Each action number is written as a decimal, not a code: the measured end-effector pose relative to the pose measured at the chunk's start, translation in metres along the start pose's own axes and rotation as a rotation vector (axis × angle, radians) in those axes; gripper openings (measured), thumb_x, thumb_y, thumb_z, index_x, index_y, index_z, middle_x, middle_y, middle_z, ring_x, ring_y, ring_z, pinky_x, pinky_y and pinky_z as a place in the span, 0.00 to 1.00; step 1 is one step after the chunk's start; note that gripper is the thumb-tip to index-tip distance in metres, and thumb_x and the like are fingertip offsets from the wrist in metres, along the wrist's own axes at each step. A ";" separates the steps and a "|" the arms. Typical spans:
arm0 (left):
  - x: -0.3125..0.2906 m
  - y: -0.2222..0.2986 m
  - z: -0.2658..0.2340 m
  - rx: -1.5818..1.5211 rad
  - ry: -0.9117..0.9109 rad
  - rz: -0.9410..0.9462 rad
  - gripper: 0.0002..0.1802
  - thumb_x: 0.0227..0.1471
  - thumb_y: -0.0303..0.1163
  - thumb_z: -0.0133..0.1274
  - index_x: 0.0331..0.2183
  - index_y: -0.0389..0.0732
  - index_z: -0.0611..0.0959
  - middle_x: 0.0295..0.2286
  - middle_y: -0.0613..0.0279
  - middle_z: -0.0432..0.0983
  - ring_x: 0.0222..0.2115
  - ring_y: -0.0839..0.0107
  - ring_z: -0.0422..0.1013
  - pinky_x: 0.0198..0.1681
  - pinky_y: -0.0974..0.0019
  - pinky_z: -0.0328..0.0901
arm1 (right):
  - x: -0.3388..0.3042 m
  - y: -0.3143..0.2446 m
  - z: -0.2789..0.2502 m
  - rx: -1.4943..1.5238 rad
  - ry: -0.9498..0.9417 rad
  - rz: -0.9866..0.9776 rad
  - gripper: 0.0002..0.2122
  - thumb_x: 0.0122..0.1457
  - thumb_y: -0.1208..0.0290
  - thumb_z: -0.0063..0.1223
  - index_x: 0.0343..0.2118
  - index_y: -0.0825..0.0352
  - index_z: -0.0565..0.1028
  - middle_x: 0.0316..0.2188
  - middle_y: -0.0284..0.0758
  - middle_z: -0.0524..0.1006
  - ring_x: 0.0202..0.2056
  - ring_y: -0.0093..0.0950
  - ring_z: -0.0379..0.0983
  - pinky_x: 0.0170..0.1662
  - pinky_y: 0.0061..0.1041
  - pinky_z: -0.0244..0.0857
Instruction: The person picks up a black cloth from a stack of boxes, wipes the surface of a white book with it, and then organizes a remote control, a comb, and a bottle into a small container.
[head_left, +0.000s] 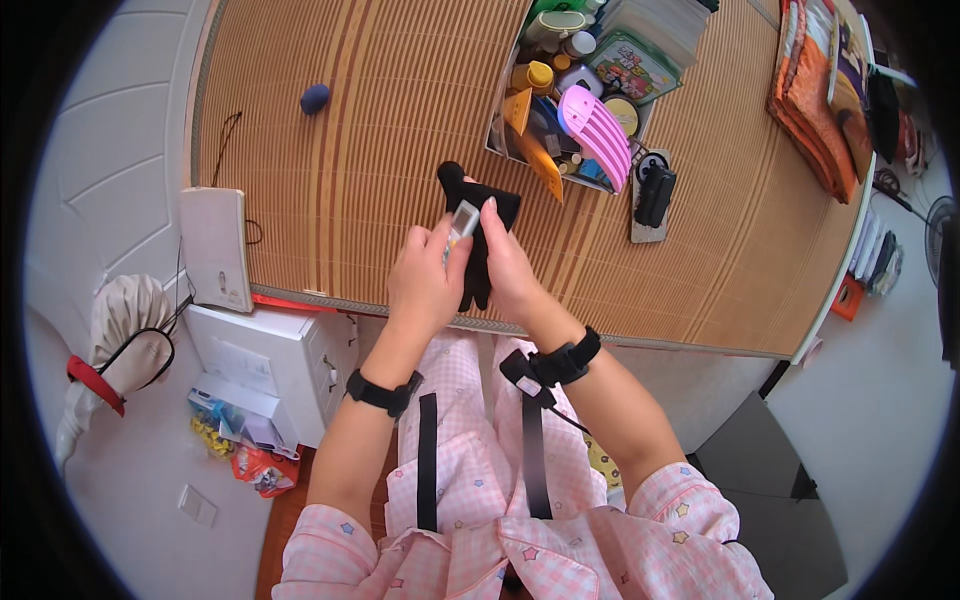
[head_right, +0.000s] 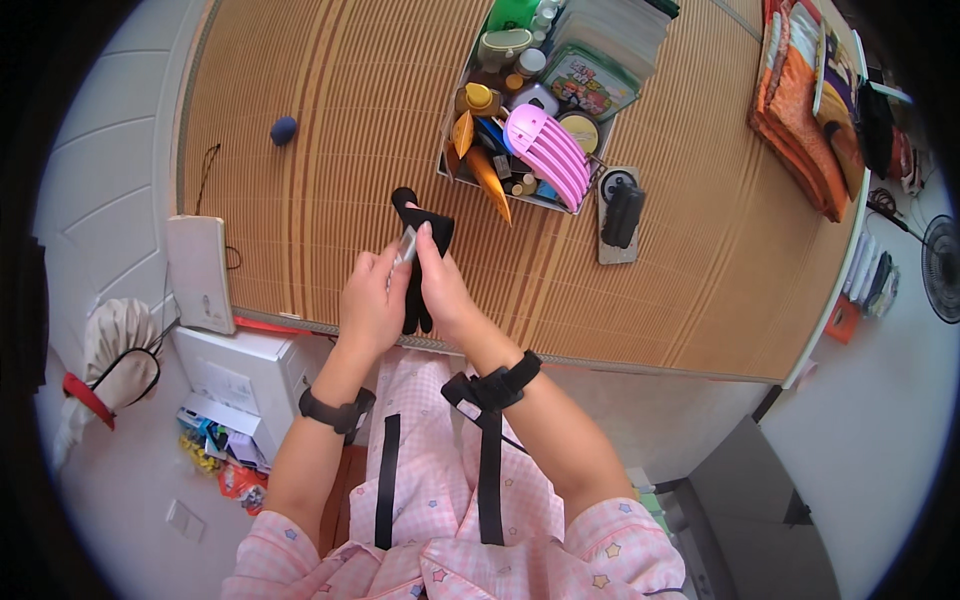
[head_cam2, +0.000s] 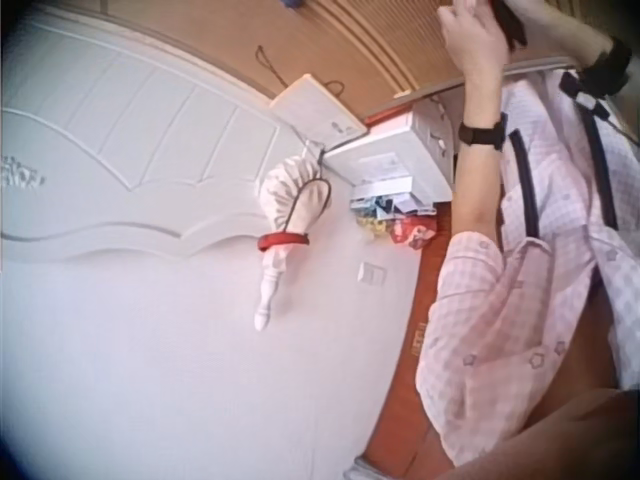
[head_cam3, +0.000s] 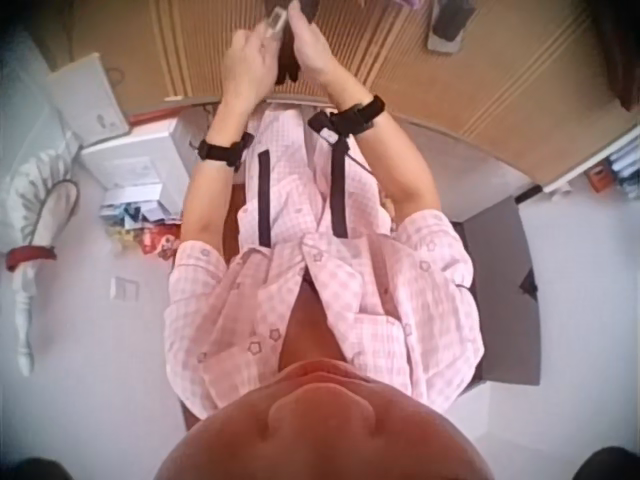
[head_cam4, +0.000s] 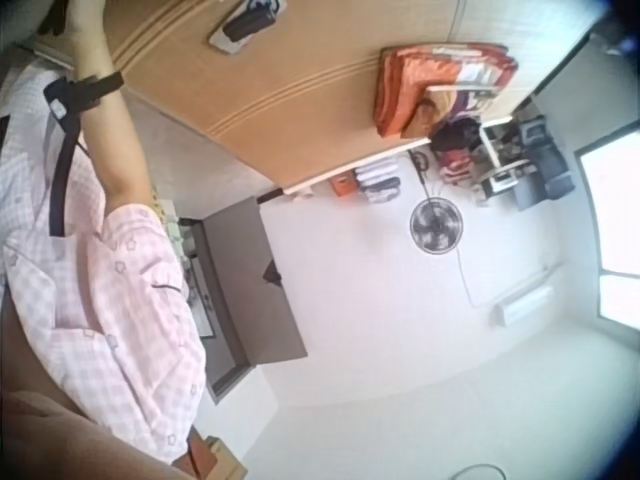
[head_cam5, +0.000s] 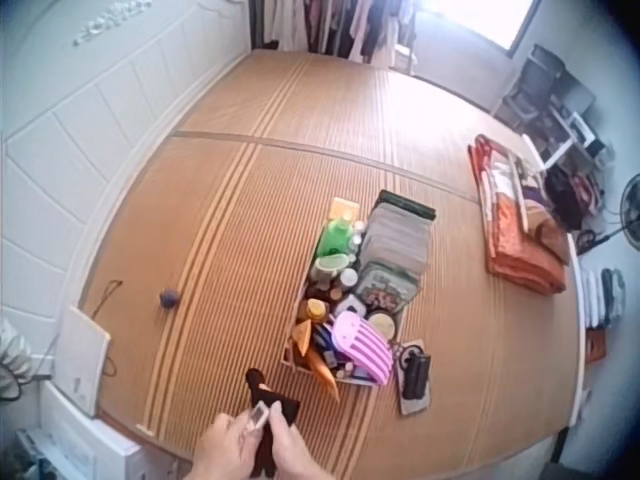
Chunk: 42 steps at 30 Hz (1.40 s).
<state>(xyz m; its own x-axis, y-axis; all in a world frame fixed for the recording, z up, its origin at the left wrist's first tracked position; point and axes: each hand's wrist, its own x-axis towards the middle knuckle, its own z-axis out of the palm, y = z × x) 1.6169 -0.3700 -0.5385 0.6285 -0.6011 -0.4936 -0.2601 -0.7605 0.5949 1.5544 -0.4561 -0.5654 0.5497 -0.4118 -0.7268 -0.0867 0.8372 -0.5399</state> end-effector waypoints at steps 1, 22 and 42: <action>-0.006 0.002 -0.002 -0.001 -0.012 0.020 0.23 0.56 0.44 0.43 0.48 0.39 0.72 0.30 0.52 0.67 0.29 0.54 0.69 0.31 0.56 0.64 | 0.005 -0.009 -0.007 -0.038 -0.074 0.179 0.24 0.61 0.45 0.35 0.42 0.63 0.70 0.41 0.31 0.71 0.44 0.22 0.65 0.49 0.23 0.58; 0.030 -0.056 0.025 -0.652 0.409 -0.268 0.34 0.56 0.46 0.46 0.50 0.27 0.56 0.46 0.48 0.54 0.48 0.63 0.56 0.52 0.63 0.52 | 0.014 0.028 0.030 -0.029 -0.032 0.455 0.31 0.59 0.42 0.34 0.51 0.69 0.66 0.48 0.36 0.69 0.49 0.27 0.65 0.51 0.28 0.60; 0.174 -0.117 -0.046 0.253 0.726 -0.811 0.44 0.37 0.55 0.60 0.49 0.38 0.65 0.44 0.47 0.63 0.48 0.49 0.59 0.48 0.47 0.57 | -0.024 0.000 -0.010 -0.167 0.027 0.028 0.17 0.58 0.75 0.46 0.51 0.70 0.66 0.39 0.31 0.72 0.36 0.20 0.69 0.41 0.21 0.65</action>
<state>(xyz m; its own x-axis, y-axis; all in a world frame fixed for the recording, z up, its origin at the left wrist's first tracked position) 1.7904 -0.3738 -0.6648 0.9375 0.3187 -0.1400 0.3313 -0.9403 0.0777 1.5329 -0.4501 -0.5523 0.5230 -0.4007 -0.7522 -0.2395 0.7779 -0.5810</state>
